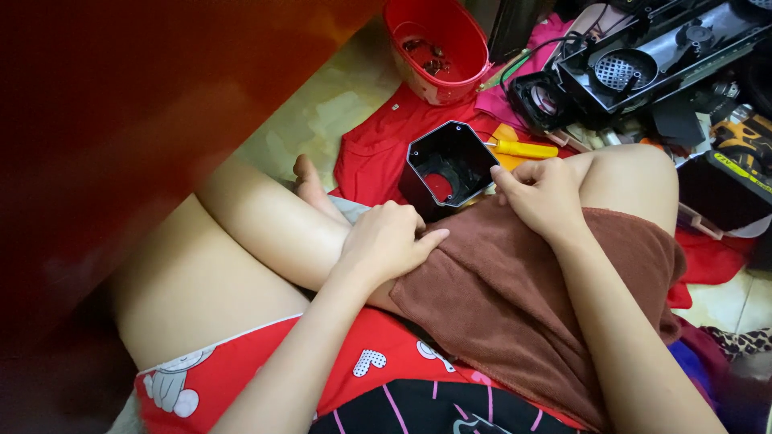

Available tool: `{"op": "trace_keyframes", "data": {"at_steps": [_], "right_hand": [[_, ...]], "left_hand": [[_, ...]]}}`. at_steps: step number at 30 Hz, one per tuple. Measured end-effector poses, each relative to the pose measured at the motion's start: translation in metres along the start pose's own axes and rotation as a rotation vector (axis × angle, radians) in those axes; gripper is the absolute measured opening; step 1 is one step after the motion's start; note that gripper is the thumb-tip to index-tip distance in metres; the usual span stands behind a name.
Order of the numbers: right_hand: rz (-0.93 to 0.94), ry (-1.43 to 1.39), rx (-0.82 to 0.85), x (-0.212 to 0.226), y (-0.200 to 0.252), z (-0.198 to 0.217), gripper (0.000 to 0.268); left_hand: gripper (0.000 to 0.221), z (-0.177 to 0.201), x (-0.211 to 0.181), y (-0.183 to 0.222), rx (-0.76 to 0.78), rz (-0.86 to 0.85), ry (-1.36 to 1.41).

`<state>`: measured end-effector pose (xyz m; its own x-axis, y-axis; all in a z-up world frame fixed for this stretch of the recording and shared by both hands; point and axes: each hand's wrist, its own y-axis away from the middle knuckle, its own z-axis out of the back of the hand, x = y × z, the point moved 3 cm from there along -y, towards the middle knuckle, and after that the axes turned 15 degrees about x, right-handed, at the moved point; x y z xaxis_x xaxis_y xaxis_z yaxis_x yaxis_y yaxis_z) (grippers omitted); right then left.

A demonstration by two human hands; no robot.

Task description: Disassembling a small plastic box with a screwdriver and applying a substance to the interior components using a small brush.

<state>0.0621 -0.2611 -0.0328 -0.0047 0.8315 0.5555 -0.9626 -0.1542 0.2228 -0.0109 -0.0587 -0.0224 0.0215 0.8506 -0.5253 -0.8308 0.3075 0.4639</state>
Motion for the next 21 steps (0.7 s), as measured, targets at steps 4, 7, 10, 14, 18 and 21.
{"op": "trace_keyframes", "data": {"at_steps": [4,7,10,14,18,21], "right_hand": [[0.003,0.016,0.011,0.0011,0.0014,-0.0004,0.033],[-0.015,-0.008,0.019,-0.0024,0.0003,-0.0006,0.034],[-0.016,0.031,0.018,-0.0012,0.0003,0.0004,0.033],[-0.011,-0.018,0.027,0.0019,0.0023,0.0004,0.031],[-0.005,-0.018,0.021,0.0019,0.0018,0.0003,0.031],[-0.011,-0.03,0.025,0.0056,0.0039,0.0014,0.03]], "left_hand": [[0.037,0.0002,-0.0003,0.0003,0.014,-0.016,-0.007],[0.033,0.0015,-0.0008,0.0003,0.011,-0.035,0.031],[0.03,0.0002,0.0017,-0.0039,0.003,-0.031,0.02],[0.028,-0.0002,0.0022,-0.0037,-0.011,-0.038,0.023],[0.025,0.0011,0.0006,-0.0023,-0.015,-0.042,0.027],[0.025,0.0014,0.0011,-0.0021,-0.013,-0.041,0.029]]}}
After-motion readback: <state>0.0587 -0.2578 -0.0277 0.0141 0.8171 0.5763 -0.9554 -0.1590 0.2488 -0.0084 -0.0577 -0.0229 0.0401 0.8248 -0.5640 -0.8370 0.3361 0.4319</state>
